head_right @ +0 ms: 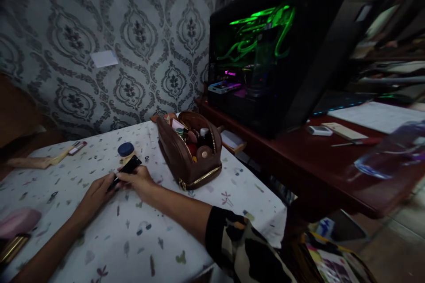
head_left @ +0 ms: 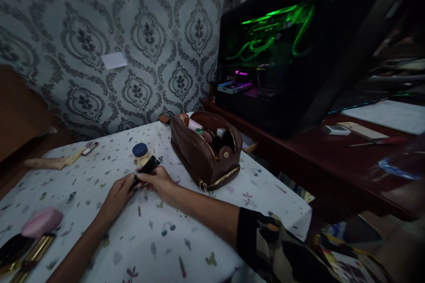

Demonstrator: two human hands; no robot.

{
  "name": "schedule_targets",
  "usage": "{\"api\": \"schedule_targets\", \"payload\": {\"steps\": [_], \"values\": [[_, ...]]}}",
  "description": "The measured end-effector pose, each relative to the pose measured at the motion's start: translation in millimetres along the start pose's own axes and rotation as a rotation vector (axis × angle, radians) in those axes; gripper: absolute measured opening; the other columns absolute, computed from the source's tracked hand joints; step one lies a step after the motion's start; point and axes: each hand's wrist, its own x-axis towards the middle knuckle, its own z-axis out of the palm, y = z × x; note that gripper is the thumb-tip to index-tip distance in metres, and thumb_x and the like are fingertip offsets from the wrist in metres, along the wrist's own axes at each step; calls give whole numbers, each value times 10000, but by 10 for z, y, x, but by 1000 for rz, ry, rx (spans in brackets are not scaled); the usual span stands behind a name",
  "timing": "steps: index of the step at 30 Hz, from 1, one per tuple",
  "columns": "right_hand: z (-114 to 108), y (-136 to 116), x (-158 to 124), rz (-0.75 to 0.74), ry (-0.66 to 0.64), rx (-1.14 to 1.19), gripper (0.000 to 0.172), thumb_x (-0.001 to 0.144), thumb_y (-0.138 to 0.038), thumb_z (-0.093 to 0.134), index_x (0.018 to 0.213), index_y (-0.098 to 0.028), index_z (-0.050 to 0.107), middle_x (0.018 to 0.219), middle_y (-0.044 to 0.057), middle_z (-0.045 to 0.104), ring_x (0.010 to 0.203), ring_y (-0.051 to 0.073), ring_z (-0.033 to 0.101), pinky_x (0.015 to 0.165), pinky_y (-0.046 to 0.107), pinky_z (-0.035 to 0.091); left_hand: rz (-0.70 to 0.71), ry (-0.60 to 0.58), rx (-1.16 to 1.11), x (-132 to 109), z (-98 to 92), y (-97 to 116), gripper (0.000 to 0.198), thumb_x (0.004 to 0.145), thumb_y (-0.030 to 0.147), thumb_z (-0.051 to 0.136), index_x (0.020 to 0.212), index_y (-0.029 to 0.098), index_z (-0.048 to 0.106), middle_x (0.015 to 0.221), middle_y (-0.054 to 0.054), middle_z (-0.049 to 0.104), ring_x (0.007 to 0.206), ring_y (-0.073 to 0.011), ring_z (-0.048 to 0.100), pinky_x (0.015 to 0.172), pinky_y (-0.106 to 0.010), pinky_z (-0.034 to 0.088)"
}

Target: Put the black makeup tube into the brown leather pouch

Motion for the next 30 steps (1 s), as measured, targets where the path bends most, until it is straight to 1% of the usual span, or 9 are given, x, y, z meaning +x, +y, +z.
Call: {"api": "schedule_targets", "payload": {"steps": [4,7,10,13,17,21,24,27,30], "values": [[16,24,-37,-47,13,-92,449,506,-372,917,822,-134,705,690,-10,672,516,81,604,420,164,366,-18,-3,-36,-21,62,-1,701,631,866,573,722,171,570,648,15,532,579,-116,412,515,-220,355],[4,21,-11,-77,42,-104,483,495,-434,912,782,-139,661,710,-18,656,492,79,586,408,178,365,2,-32,-16,-25,73,-24,674,675,855,547,720,183,549,582,44,450,521,-101,347,474,-215,303],[-23,3,35,-136,95,-103,453,583,-477,867,774,-153,614,686,-33,631,449,69,549,394,187,365,75,-78,82,-26,76,-11,604,714,793,576,816,198,587,528,66,381,483,-113,324,446,-227,270],[-55,-31,75,-186,152,-111,403,688,-496,799,794,-168,589,658,-38,618,435,70,532,390,189,358,156,-72,182,-29,80,9,550,746,729,596,951,218,616,569,47,462,509,-140,384,468,-243,309],[-84,-67,110,-193,190,-100,391,740,-513,756,836,-180,574,627,-47,601,427,84,533,388,198,357,188,-70,283,-29,85,-52,497,821,708,517,887,221,591,585,42,467,551,-156,426,528,-256,360],[-92,-51,114,-169,159,-97,412,731,-517,765,868,-182,569,616,-52,603,422,85,534,399,199,371,193,-53,340,-10,88,-160,484,874,690,454,816,220,552,593,44,471,563,-153,436,540,-257,376],[-86,-14,90,-159,81,-112,495,653,-528,817,909,-177,580,683,-42,628,451,83,555,406,196,376,208,-16,346,12,79,-213,514,874,710,432,749,220,521,575,40,475,544,-153,443,527,-260,388],[-80,29,69,-150,24,-182,530,589,-522,859,880,-169,591,683,-42,616,487,87,557,425,198,390,206,-13,312,28,62,-239,524,872,716,439,815,211,568,673,8,583,617,-169,533,587,-264,457],[-86,72,78,-145,14,-272,487,590,-514,862,813,-170,599,625,-52,580,506,97,540,442,204,393,190,-33,240,38,51,-256,531,857,712,480,928,202,614,830,-30,670,743,-193,610,702,-272,521]]}}
